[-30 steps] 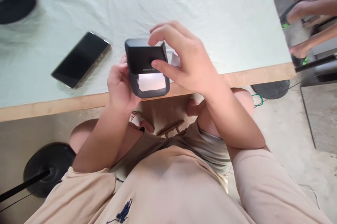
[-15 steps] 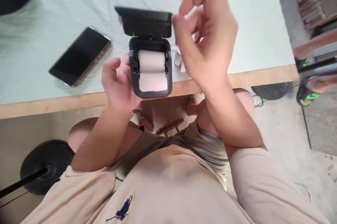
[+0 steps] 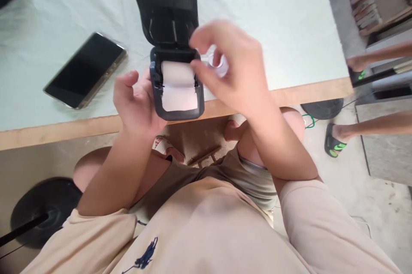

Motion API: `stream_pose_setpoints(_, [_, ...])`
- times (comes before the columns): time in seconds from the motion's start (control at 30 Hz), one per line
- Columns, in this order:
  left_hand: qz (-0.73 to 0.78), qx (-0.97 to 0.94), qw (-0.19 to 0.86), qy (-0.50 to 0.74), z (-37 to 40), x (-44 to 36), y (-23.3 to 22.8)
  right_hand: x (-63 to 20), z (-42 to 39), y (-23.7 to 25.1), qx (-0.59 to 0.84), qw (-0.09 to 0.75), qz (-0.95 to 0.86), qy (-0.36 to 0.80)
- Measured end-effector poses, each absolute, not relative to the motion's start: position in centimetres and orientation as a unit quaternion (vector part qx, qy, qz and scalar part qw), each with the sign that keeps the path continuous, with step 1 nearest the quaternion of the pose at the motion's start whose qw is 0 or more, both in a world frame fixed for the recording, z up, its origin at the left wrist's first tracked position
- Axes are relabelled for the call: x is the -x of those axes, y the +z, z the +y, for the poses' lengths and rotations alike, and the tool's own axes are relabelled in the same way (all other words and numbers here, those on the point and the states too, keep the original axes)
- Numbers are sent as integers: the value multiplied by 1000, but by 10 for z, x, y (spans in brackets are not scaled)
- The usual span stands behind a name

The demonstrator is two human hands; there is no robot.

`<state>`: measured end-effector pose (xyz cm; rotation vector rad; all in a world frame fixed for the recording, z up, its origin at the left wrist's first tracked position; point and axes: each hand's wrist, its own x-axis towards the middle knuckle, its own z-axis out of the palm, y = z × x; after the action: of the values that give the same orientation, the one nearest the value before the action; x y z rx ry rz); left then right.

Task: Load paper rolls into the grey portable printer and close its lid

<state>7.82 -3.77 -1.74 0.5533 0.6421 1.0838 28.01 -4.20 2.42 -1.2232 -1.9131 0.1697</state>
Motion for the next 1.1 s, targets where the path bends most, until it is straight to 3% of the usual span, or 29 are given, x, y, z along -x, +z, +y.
stream_pose_setpoints(0.13, [322,-246,778,480,-42,-79,-16,-261,-44,35,544,227,-804,80])
stream_pose_setpoints(0.33, [283,-265,805,448,-42,-77,-18,-259,-39,41,608,144,-774,106])
stream_pose_setpoints(0.43, [281,-255,813,441,-40,-77,-20,-267,-48,49,568,229,-778,137])
stream_pose_setpoints(0.57, [265,-245,824,437,-37,-75,-21,-299,-47,42,505,510,-671,189])
stream_pose_setpoints(0.63, [260,-246,822,442,-36,-74,-20,-321,-37,28,522,579,-576,245])
stream_pose_setpoints(0.73, [275,-237,818,447,-35,-74,-19,-347,-22,4,576,554,-524,295])
stream_pose_setpoints(0.93, [291,-235,813,445,-35,-72,-16,-359,-10,-25,588,554,-552,206])
stream_pose_setpoints(1.1, [274,-258,815,441,-35,-73,-15,-380,2,-56,650,422,-609,171])
